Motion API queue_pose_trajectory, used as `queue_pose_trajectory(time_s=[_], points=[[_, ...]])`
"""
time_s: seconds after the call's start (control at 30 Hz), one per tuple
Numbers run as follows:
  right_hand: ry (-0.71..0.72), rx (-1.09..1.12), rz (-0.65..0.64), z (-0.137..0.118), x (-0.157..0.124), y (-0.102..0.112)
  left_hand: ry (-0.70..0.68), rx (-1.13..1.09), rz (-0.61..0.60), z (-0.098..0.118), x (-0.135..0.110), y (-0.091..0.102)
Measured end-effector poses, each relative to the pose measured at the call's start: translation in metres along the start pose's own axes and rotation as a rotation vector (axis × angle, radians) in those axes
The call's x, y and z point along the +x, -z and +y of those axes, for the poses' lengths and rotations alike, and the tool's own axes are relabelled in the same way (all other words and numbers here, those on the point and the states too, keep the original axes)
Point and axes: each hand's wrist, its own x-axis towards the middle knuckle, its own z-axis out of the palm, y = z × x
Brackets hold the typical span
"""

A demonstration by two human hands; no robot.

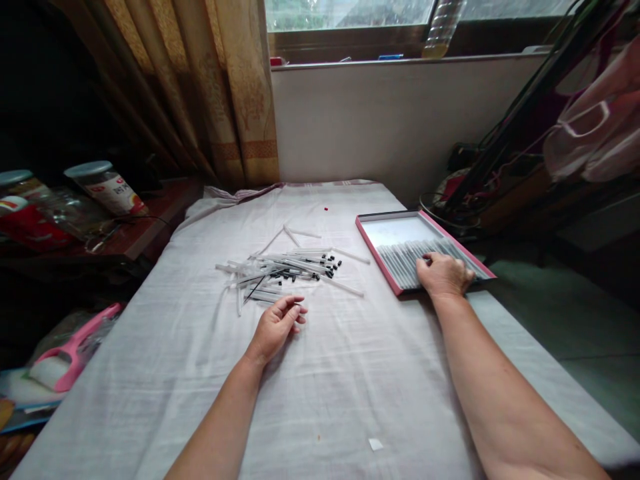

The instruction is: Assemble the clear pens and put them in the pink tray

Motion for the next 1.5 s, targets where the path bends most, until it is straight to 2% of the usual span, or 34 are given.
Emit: queue_pose_trajectory(time_s=[0.13,0.27,0.33,0.43,0.57,0.8,1.0,1.17,1.3,1.4,1.5], points=[[0.067,0.033,0.060,-0.004,-0.004,0.008,0.002,-0.014,0.003,0.002,0.000,-0.001],[0.287,0.134,0.126,-0.031,-0.023,0.014,0.008,-0.032,0.005,0.004,0.000,0.000],[0.470,0.192,0.091,-0.052,-0.039,0.012,0.012,-0.034,-0.001,0.005,0.000,0.001],[0.706,0.235,-0.062,-0.083,-0.063,0.005,0.013,-0.028,-0.021,0.005,-0.001,0.004],[0.694,0.236,-0.199,-0.113,-0.085,-0.006,0.000,-0.052,-0.025,0.001,-0.003,0.008],[0.664,0.197,-0.223,-0.142,-0.086,-0.014,-0.024,-0.119,0.004,0.000,-0.003,0.010],[0.624,0.157,-0.256,-0.147,-0.080,-0.017,-0.030,-0.152,-0.030,0.000,-0.002,0.012],[0.636,0.354,-0.171,-0.133,-0.093,-0.017,-0.032,-0.162,-0.031,-0.001,-0.001,0.012],[0.811,0.599,-0.201,-0.123,-0.122,-0.014,-0.083,-0.166,0.085,-0.002,0.001,0.008],[0.950,0.676,-0.251,-0.124,-0.142,-0.012,-0.125,-0.140,0.139,-0.004,0.001,0.007],[1.031,0.702,-0.293,-0.128,-0.145,-0.011,-0.182,-0.141,0.186,-0.007,0.002,0.009]])
